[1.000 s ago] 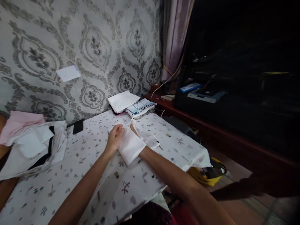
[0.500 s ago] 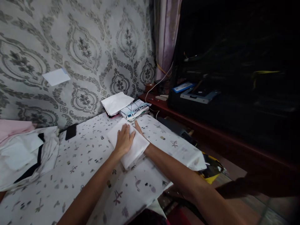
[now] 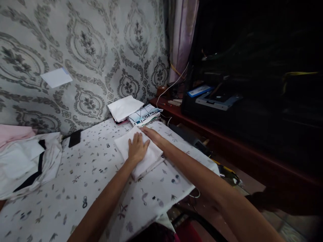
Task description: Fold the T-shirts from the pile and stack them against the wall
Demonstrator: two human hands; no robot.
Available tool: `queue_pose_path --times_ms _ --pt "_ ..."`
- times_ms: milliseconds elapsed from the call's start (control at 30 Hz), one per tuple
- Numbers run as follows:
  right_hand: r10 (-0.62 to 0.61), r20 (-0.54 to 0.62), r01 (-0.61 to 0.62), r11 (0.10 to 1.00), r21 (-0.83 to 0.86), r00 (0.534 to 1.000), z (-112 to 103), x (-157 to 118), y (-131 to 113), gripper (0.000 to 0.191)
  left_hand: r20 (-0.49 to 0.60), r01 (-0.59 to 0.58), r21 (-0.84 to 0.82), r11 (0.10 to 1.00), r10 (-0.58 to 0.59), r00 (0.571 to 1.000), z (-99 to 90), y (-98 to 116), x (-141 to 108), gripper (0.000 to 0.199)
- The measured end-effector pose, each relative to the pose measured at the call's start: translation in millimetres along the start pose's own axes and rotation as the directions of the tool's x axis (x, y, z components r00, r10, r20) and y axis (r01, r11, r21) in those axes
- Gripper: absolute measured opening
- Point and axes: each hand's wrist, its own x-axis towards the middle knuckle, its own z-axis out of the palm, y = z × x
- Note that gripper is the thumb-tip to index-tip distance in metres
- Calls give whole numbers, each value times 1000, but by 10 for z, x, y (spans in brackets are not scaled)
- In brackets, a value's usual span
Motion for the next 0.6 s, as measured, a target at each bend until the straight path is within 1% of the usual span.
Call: queue_pose_path --times_ms 67,133,167,233,300,333,400,467,533,600 --pt "54 50 -53 998 -22 997 -25 20 64 35 16 -4 37 999 3 1000 -11 8 -5 69" --pt "84 79 -80 996 -49 993 -37 -31 57 30 29 -27 55 998 26 999 -32 -12 -23 66" --pt "68 103 -60 995 -77 992 -28 -80 27 29 36 -48 61 997 46 998 -43 -36 -37 63" --pt "-12 195 45 986 -162 981 30 -204 -61 32 55 -92 81 992 87 995 -65 -116 -68 58" --pt "-81 302 160 956 -246 950 120 -328 -146 38 59 -118 112 987 112 992 -82 -234 -85 59" --pt "-87 335 188 941 -281 938 165 -378 -173 40 48 -121 127 984 116 992 -92 -307 -81 59" --pt "-56 357 186 921 -343 933 235 -447 -186 41 -17 -119 143 983 122 992 -121 -479 -41 55" --pt "-14 372 178 894 -411 928 270 -478 -157 43 -126 -86 109 990 100 987 -177 -685 32 48" --pt "14 394 186 866 -464 919 278 -487 -117 47 -234 -22 12 1000 24 972 -260 -917 112 42" --pt "32 406 188 851 -490 913 273 -488 -97 51 -286 36 -82 996 -58 956 -355 -1148 174 38"
